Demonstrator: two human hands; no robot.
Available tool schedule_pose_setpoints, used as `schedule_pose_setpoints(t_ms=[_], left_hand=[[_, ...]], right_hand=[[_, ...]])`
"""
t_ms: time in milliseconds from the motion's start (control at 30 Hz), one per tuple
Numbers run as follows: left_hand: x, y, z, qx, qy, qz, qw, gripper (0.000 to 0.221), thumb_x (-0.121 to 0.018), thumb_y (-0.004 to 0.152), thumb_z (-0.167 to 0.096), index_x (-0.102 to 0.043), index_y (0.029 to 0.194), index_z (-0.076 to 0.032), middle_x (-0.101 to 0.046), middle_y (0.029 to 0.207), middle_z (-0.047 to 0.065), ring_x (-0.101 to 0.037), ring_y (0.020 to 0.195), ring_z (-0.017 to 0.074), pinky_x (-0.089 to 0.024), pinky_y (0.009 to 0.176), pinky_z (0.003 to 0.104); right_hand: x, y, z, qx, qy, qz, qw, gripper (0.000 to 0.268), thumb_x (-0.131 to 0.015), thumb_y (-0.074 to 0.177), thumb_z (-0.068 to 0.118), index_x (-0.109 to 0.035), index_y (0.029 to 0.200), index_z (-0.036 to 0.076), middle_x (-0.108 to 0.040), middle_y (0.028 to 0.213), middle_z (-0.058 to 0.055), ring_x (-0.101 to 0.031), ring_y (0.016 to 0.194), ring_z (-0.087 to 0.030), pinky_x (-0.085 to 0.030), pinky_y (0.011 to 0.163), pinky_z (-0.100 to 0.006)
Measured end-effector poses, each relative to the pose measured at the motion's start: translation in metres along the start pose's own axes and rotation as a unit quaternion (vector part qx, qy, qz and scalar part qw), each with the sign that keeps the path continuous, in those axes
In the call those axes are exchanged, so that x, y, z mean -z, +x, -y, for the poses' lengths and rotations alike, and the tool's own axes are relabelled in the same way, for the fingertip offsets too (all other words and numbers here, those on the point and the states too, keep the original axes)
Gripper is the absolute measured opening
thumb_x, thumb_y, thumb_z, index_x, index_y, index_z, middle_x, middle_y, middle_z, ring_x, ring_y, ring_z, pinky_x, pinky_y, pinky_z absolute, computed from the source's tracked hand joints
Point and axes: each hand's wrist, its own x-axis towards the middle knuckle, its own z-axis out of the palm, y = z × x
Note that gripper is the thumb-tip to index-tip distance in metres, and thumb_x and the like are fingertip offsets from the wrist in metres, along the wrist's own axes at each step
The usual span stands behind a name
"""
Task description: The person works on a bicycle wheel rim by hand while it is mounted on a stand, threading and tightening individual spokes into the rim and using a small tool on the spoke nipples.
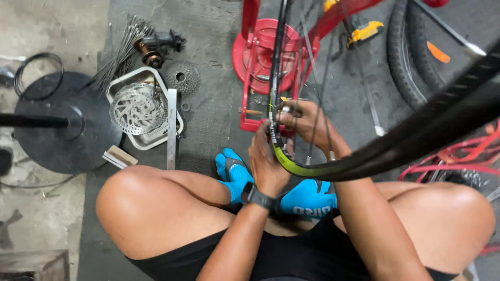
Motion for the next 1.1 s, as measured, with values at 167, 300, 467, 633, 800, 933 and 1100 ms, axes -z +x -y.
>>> schedule_pose_setpoints(t_ms=[167,300,467,633,800,933,1100], left_hand=[[0.006,-0.007,-0.008,-0.014,-0.015,-0.017,1.000,0.047,-0.076,0.088,-0.021,-0.058,0.128,-0.006,-0.068,0.115,0.018,-0.064,0.109,0.0393,-0.049,0.095,0.050],[-0.004,-0.001,-0.002,0.039,-0.064,-0.025,0.997,0.048,-0.074,0.088,-0.019,-0.058,0.130,-0.004,-0.070,0.113,0.017,-0.065,0.107,0.0383,-0.047,0.092,0.051],[-0.010,-0.004,-0.001,0.037,-0.065,-0.051,0.996,0.044,-0.075,0.086,-0.016,-0.059,0.125,-0.004,-0.069,0.117,0.017,-0.064,0.115,0.0376,-0.048,0.099,0.049],[-0.004,-0.009,-0.002,0.042,-0.092,-0.011,0.995,0.051,-0.070,0.077,-0.007,-0.058,0.126,-0.002,-0.065,0.130,0.020,-0.060,0.126,0.0392,-0.047,0.110,0.047],[-0.003,-0.010,-0.006,0.050,-0.106,0.001,0.993,0.058,-0.070,0.077,-0.005,-0.053,0.133,0.003,-0.057,0.141,0.026,-0.053,0.137,0.0435,-0.042,0.116,0.048],[-0.009,-0.011,-0.008,0.052,-0.104,-0.011,0.993,0.056,-0.068,0.079,-0.004,-0.052,0.131,0.004,-0.057,0.141,0.027,-0.053,0.137,0.0445,-0.043,0.116,0.050],[-0.011,-0.010,-0.009,0.062,-0.093,-0.017,0.994,0.044,-0.067,0.081,-0.003,-0.054,0.123,0.001,-0.058,0.143,0.025,-0.054,0.138,0.0428,-0.045,0.115,0.050]], right_hand=[[0.022,-0.008,-0.015,0.052,0.018,-0.067,0.996,0.043,-0.074,0.092,0.016,-0.063,0.129,-0.005,-0.073,0.101,-0.009,-0.070,0.087,-0.016,-0.059,0.078,-0.032],[0.028,-0.015,-0.018,0.036,0.039,-0.014,0.998,0.042,-0.071,0.094,0.008,-0.062,0.131,-0.008,-0.072,0.105,-0.010,-0.068,0.089,-0.017,-0.057,0.082,-0.033],[0.027,-0.003,-0.011,0.025,-0.019,-0.006,0.999,0.039,-0.068,0.096,0.005,-0.063,0.132,-0.009,-0.072,0.107,-0.011,-0.068,0.091,-0.017,-0.056,0.084,-0.032],[0.025,-0.001,0.002,0.008,-0.046,0.012,0.999,0.039,-0.069,0.094,0.007,-0.064,0.130,-0.007,-0.073,0.108,-0.010,-0.069,0.094,-0.017,-0.057,0.086,-0.032],[0.030,0.001,0.009,-0.011,-0.129,-0.025,0.991,0.040,-0.072,0.094,0.009,-0.066,0.131,-0.007,-0.072,0.107,-0.011,-0.067,0.094,-0.018,-0.053,0.084,-0.031],[0.034,0.007,0.011,-0.031,-0.078,0.013,0.996,0.040,-0.075,0.090,0.011,-0.067,0.126,-0.004,-0.073,0.108,-0.008,-0.067,0.095,-0.016,-0.055,0.086,-0.029],[0.043,0.026,0.000,-0.011,-0.201,-0.028,0.979,0.023,-0.077,0.097,0.015,-0.068,0.107,-0.003,-0.071,0.094,-0.006,-0.065,0.082,-0.013,-0.053,0.078,-0.027]])
